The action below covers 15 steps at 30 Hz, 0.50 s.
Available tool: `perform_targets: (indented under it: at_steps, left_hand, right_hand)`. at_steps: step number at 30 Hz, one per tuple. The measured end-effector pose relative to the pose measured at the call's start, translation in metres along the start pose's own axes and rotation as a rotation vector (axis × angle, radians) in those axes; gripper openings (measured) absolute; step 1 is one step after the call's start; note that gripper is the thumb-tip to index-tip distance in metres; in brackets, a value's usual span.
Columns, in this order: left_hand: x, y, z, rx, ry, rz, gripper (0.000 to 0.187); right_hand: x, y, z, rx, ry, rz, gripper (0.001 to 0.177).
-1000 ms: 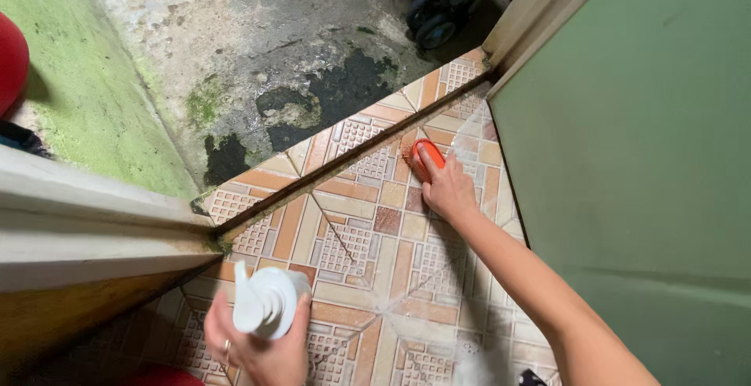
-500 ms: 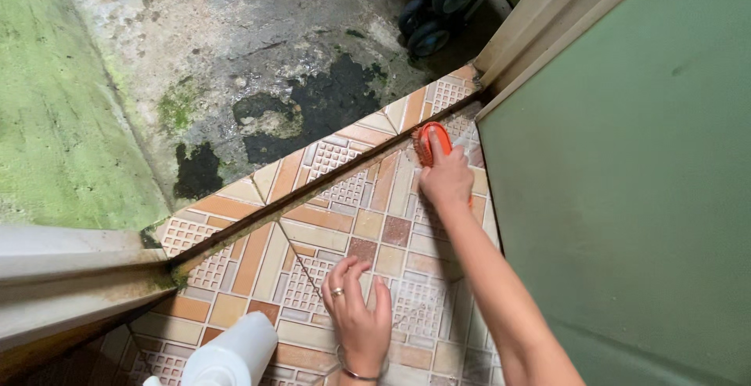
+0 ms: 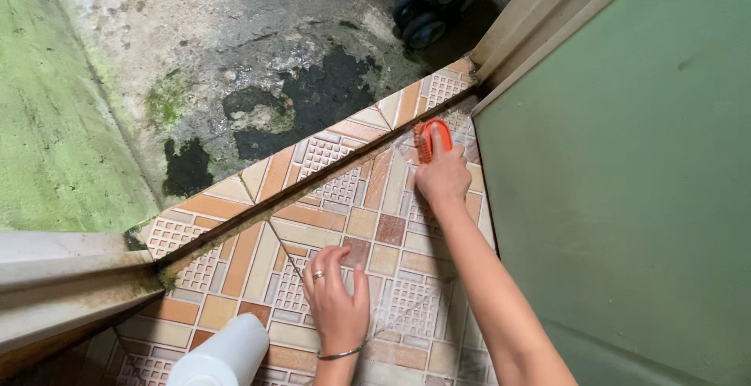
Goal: The person scrubs a tiled floor with an orange sponge, applying liquid soap from a white pump bottle and rinsing with water from a pink scoop taken from a blue bucket. The person moves along the floor, scrubbing different sections and rinsing the sponge repeatedly.
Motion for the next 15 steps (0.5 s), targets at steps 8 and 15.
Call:
perform_targets:
  at_steps: [8, 15]
  left_hand:
    - [-0.005, -0.018, 0.005, 0.034, -0.013, -0.034, 0.049]
    - [-0.002, 0.001, 0.008, 0.022, 0.002, -0.052, 0.047]
  right_hand:
    - [-0.033, 0.189, -0.021, 0.443, -0.068, -0.052, 0.075]
    - [0.002, 0.005, 0.005, 0.034, 0.067, 0.070, 0.071]
Point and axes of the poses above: each hand's wrist, its own y-axis away from the middle knuckle, its own x-axis out of the back of the hand, z = x × y, the point moved 6 cm from there along -y, towards the middle knuckle, and after that the axes turned 5 degrees about y, right-handed, at the moved point
